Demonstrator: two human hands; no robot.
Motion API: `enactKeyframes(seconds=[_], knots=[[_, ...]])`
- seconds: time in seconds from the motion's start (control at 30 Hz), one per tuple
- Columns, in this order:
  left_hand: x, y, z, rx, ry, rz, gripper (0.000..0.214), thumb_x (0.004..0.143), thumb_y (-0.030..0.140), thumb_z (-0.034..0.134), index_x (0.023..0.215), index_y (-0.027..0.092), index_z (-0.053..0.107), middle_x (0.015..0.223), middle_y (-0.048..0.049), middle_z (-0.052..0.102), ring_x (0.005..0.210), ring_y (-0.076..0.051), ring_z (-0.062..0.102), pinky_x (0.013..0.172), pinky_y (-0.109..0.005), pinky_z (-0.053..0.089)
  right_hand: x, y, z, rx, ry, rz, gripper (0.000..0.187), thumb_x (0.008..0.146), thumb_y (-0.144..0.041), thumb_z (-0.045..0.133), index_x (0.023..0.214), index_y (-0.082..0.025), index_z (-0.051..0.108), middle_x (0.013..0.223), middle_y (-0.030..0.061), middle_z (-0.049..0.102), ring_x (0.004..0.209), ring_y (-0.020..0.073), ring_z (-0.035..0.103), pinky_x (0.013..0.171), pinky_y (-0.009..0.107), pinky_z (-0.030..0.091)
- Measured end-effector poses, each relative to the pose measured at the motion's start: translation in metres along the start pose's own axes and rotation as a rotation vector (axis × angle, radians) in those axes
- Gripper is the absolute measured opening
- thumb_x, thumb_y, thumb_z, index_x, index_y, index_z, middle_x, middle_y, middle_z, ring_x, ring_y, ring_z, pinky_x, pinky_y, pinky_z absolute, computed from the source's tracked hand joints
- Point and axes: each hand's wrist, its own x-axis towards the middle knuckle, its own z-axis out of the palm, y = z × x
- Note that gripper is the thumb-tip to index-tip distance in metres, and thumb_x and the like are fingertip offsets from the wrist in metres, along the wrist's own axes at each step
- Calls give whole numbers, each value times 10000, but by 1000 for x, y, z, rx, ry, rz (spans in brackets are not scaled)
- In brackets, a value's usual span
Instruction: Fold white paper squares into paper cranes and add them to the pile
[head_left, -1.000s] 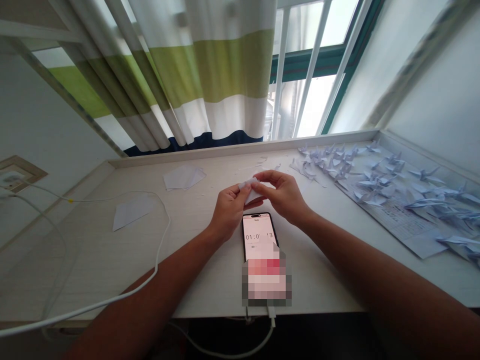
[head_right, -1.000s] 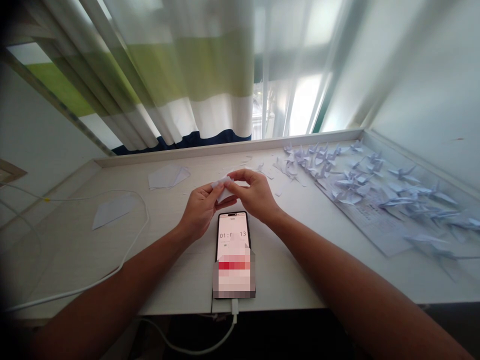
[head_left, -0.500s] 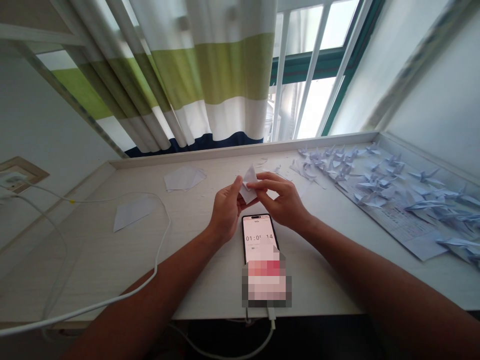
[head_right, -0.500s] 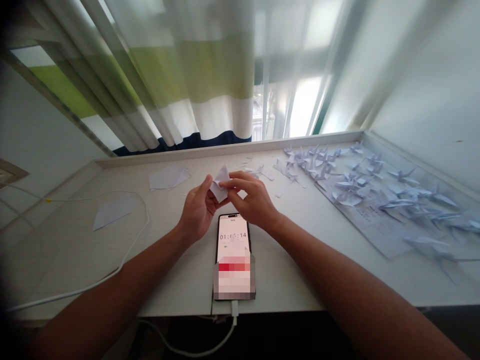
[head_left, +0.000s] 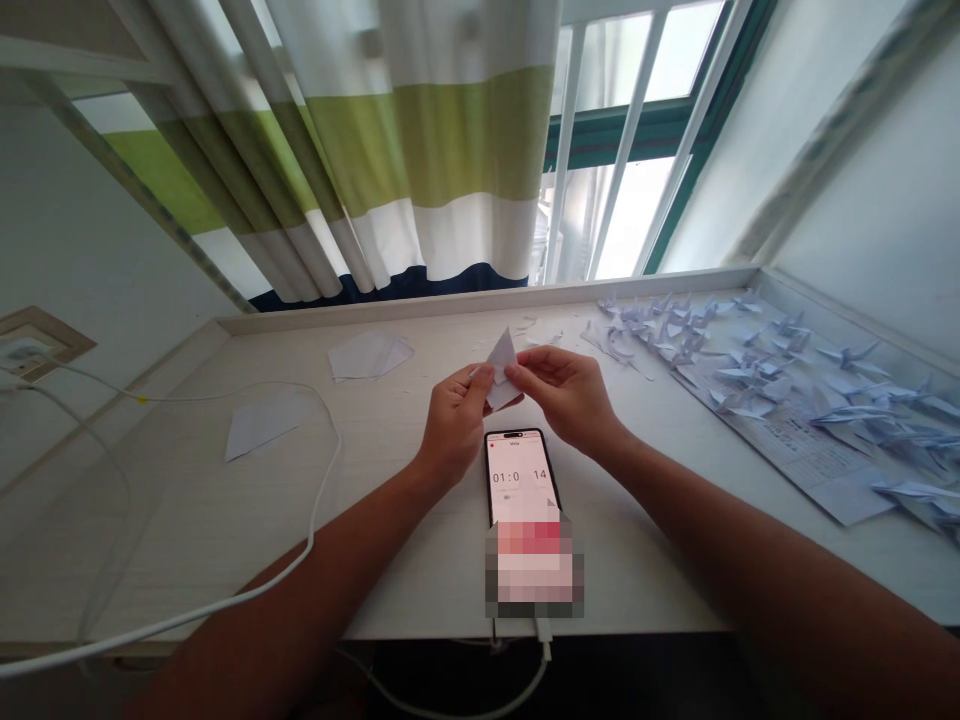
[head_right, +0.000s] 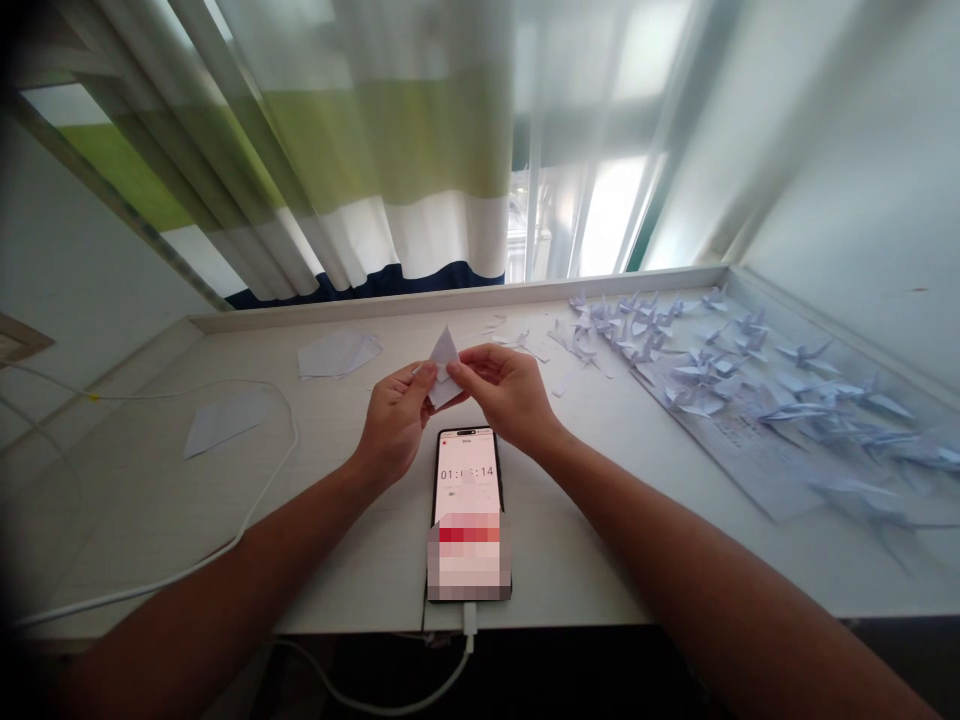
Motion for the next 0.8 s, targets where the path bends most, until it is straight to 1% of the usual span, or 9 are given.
enactKeyframes(seconds=[0.07,0.17,0.27,0.37,0.47,0.6,0.67,0.73,0.8], knots=[[0,-1,2,-27,23,-21,317,859,462,776,884,149,739,882,-64,765,972,-226,740,977,-446,610,0,2,0,-79,8,-60,263,794,-422,858,876,-200,745,870,49,783,825,209,751,843,422,647],[0,-2,4,-49,40,-50,311,851,456,782,863,148,737,864,-71,771,992,-243,746,989,-469,600,-2,4,0,-205,16,-132,205,858,-392,800,877,-199,733,851,52,772,799,213,744,811,420,644],[0,-2,6,-54,28,-61,305,872,444,768,937,146,755,941,-93,791,1030,-261,755,1022,-494,579,-4,3,-2,-349,32,-243,156,920,-333,726,1009,-205,722,962,67,774,869,221,741,848,428,636],[0,2,8,-66,1,-88,328,919,434,718,1045,134,758,1031,-128,798,1069,-293,759,1046,-527,559,-3,-1,-9,-469,-28,-406,296,924,-262,708,1214,-223,665,1159,86,745,1035,236,720,937,442,613],[-1,8,8,-99,-54,-115,277,919,351,693,1063,124,758,1073,-144,798,1115,-318,748,1062,-539,548,-1,-6,-15,-535,-111,-485,324,926,-224,695,1247,-233,652,1161,81,735,1027,231,710,916,438,611],[-3,9,5,-91,-110,-133,200,866,285,702,976,128,759,1052,-131,797,1133,-322,737,1062,-548,551,0,-6,-15,-493,-57,-415,92,950,-290,691,1008,-226,723,998,61,754,914,222,714,828,413,616],[-3,6,4,-58,-118,-149,189,839,288,731,937,129,756,1005,-120,793,1117,-321,739,1060,-552,555,0,-5,-12,-405,2,-296,154,941,-360,712,898,-213,713,895,50,748,832,212,712,786,406,624],[-2,3,2,-37,-118,-156,192,825,285,745,938,130,757,975,-103,786,1090,-306,745,1070,-548,552,1,-3,-11,-334,56,-197,179,924,-378,727,906,-203,694,871,45,742,797,206,711,762,404,632],[0,1,1,-34,-80,-162,197,826,276,734,961,134,760,958,-86,780,1040,-273,755,1082,-544,546,1,-2,-12,-387,90,-221,136,920,-322,724,977,-205,686,945,58,747,862,220,714,780,419,627]])
